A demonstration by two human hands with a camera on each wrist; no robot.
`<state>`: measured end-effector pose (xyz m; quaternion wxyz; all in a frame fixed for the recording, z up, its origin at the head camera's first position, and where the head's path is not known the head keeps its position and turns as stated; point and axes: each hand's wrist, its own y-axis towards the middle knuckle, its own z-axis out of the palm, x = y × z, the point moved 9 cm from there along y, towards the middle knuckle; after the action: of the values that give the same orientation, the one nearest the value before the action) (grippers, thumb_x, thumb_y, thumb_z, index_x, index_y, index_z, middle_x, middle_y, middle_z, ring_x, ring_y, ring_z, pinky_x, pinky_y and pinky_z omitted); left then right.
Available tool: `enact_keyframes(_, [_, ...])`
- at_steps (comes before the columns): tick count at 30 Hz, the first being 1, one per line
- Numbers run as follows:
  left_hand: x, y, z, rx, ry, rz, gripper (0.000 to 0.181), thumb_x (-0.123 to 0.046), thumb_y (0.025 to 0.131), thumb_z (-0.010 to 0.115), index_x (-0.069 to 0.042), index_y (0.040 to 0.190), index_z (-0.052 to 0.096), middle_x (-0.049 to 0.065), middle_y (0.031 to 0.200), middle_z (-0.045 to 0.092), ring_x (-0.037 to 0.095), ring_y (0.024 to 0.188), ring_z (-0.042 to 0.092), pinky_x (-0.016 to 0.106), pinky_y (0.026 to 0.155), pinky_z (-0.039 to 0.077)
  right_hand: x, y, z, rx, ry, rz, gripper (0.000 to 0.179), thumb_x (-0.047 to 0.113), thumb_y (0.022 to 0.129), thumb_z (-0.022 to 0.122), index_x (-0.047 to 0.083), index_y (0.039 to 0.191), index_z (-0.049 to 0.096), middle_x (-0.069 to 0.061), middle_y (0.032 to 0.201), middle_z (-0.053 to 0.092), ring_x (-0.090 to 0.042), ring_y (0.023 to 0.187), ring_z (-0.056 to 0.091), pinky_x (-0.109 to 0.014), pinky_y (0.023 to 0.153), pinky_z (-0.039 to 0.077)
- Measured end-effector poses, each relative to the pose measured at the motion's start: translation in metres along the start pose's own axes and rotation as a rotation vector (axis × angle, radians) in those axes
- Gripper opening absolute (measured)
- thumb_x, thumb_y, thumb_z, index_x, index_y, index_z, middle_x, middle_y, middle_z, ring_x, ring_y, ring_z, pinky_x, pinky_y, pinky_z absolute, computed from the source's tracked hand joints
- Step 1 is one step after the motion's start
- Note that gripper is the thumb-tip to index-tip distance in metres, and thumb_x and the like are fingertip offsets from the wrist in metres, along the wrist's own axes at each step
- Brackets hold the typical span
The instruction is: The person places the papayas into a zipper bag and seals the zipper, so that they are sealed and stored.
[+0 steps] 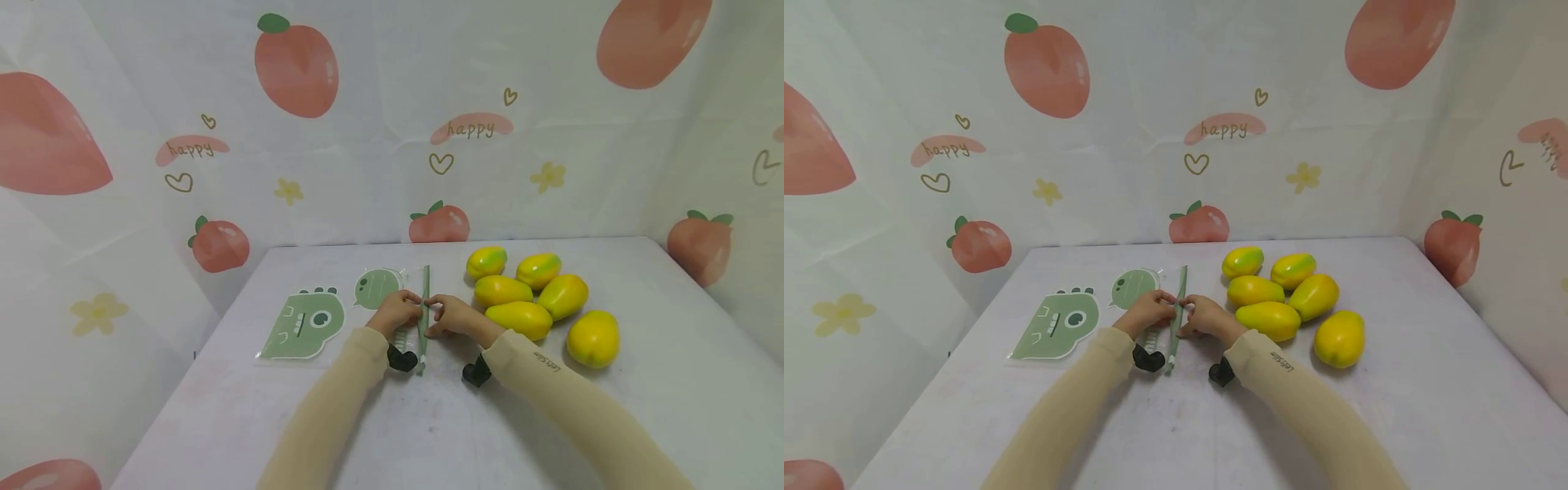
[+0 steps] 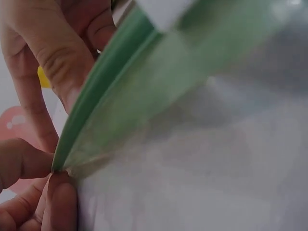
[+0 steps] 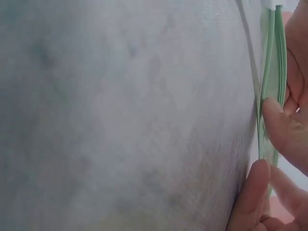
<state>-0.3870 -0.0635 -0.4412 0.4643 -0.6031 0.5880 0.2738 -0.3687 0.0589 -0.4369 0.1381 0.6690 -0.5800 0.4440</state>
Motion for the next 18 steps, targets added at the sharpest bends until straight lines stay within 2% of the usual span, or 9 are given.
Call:
enact_keyframes(6, [0.0020, -0.0032, 0.0012, 0.024, -0.099, -0.028, 0.032, -0.002, 0.082, 0.065, 0.002, 0.114, 0.066, 0.004, 0.084, 0.063, 0.011, 0.072, 0.059, 0.024, 0.071, 0.056, 0.0031, -0.0036, 0.0007, -0.015, 0.034, 0.007, 0.067, 0.009, 0.080, 0.078, 0.010, 0.140, 0.048, -0.005, 0.088, 0.051, -0.014, 0.066, 0.048, -0.020, 0.060, 0.045])
enact_keyframes(12, [0.0049, -0.0036, 0.0006, 0.060, -0.128, -0.063, 0.035, -0.006, 0.084, 0.064, -0.001, 0.119, 0.065, 0.004, 0.085, 0.062, 0.012, 0.074, 0.059, 0.024, 0.070, 0.057, 0.0034, -0.0073, 0.0006, -0.016, 0.067, 0.022, 0.064, 0.010, 0.082, 0.076, 0.008, 0.139, 0.048, -0.006, 0.090, 0.050, -0.015, 0.067, 0.048, -0.021, 0.060, 0.044])
enact_keyframes(18, [-0.0008, -0.0079, 0.0009, 0.081, -0.157, -0.047, 0.037, -0.003, 0.084, 0.061, 0.000, 0.121, 0.064, 0.008, 0.090, 0.064, 0.014, 0.078, 0.061, 0.028, 0.072, 0.057, 0.0040, -0.0092, 0.0009, -0.018, 0.072, 0.027, 0.063, 0.013, 0.082, 0.077, 0.007, 0.138, 0.048, -0.009, 0.096, 0.053, -0.016, 0.071, 0.050, -0.022, 0.062, 0.045])
